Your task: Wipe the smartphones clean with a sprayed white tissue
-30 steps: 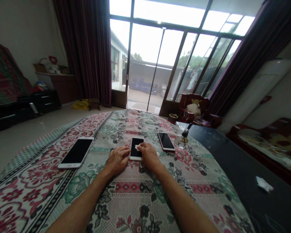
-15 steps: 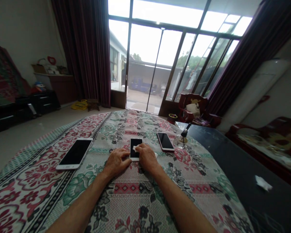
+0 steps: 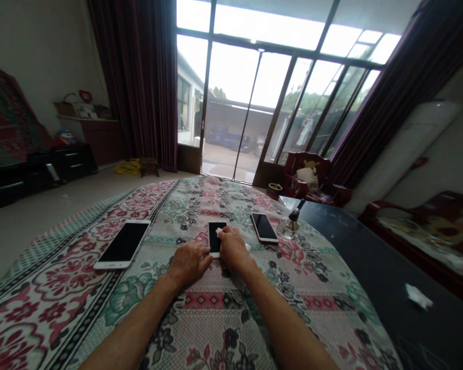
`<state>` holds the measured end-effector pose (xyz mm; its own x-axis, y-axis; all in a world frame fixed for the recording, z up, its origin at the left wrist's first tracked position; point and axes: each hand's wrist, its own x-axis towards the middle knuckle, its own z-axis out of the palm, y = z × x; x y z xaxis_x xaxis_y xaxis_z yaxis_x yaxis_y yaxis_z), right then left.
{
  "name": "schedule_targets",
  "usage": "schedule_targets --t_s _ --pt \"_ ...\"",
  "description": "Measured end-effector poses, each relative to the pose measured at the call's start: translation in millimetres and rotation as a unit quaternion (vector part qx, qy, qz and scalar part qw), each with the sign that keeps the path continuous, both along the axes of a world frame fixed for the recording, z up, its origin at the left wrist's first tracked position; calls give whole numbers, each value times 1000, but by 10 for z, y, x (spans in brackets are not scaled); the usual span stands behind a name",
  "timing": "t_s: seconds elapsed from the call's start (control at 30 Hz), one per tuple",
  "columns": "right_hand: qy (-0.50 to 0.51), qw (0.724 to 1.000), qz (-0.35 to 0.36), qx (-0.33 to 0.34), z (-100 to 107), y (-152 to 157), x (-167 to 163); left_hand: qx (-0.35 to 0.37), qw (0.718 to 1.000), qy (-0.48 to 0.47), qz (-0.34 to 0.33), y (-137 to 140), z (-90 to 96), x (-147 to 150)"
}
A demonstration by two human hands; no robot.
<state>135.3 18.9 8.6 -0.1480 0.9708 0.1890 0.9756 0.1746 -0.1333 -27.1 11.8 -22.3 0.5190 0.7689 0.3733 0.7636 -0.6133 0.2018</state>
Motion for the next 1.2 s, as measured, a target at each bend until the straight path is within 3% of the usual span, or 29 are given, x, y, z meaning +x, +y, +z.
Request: schedule_targets --t_s 0.2,0.5,0.77,1.03,1.2 --pt "19 996 92 -4 -18 52 -107 -36 998 44 16 -68 108 2" --pt "16 998 -64 21 0 91 136 -69 996 22 52 -79 126 14" --pt "12 999 51 1 11 136 -107 -64 996 39 44 -76 142 21" --pt "5 999 -41 23 -3 247 111 -63 997 15 53 -63 98 17" --pt "-4 999 24 26 -1 217 -58 -60 997 32 46 -63 122 19"
